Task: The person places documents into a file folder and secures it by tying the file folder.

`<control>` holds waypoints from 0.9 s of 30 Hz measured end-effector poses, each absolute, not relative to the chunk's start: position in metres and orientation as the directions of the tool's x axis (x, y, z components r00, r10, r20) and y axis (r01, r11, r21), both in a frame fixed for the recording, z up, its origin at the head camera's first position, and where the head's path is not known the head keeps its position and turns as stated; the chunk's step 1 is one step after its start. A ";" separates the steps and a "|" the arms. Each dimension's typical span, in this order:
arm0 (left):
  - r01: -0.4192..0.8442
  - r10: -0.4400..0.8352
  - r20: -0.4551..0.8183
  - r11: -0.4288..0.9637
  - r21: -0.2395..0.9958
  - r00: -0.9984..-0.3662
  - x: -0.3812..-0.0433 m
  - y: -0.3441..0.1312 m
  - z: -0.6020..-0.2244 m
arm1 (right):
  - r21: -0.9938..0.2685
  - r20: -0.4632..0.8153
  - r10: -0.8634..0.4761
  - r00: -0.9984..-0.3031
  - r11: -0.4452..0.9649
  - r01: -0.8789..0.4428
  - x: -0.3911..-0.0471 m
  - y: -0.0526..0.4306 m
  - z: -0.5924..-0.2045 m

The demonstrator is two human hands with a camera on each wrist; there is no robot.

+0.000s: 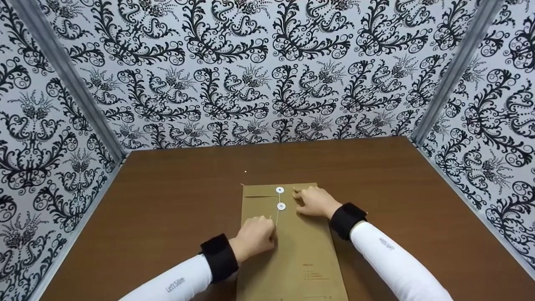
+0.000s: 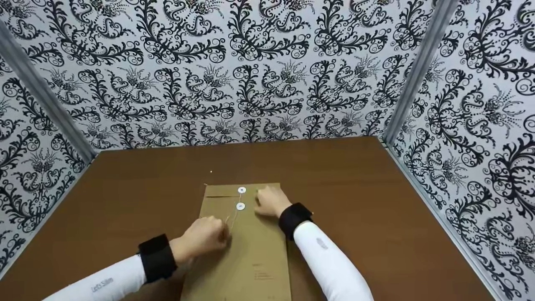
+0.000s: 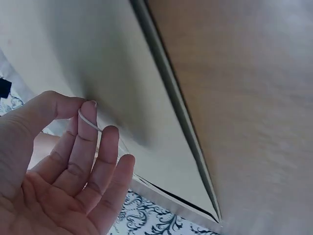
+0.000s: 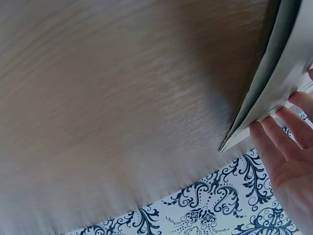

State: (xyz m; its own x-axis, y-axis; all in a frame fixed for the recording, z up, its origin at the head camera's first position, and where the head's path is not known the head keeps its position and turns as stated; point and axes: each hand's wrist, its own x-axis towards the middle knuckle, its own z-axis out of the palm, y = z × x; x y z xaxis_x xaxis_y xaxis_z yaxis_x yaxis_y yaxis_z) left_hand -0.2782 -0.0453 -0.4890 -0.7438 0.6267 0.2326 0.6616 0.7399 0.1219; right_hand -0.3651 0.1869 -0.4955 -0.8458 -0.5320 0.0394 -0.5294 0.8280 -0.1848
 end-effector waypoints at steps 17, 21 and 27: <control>0.730 0.694 0.293 0.683 0.022 -0.658 -0.258 -0.034 -0.492 | -0.199 0.057 -0.547 -0.835 0.814 -0.546 -0.364 0.190 -0.497; 0.751 0.718 0.370 0.656 -0.076 -0.590 -0.255 -0.038 -0.495 | -0.219 0.045 -0.569 -0.821 0.796 -0.564 -0.362 0.192 -0.496; 0.746 0.715 0.340 0.664 -0.056 -0.611 -0.254 -0.045 -0.494 | -0.183 0.040 -0.609 -0.792 0.775 -0.605 -0.361 0.196 -0.494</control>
State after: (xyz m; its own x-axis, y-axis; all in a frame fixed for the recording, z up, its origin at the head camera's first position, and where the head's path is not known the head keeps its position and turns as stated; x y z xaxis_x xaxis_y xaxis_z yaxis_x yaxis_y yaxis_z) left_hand -0.2536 -0.0447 -0.4942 -0.6111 0.7146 0.3404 0.7455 0.6642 -0.0558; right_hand -0.3615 0.1963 -0.4937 -0.7924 -0.6087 0.0399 -0.6047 0.7751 -0.1831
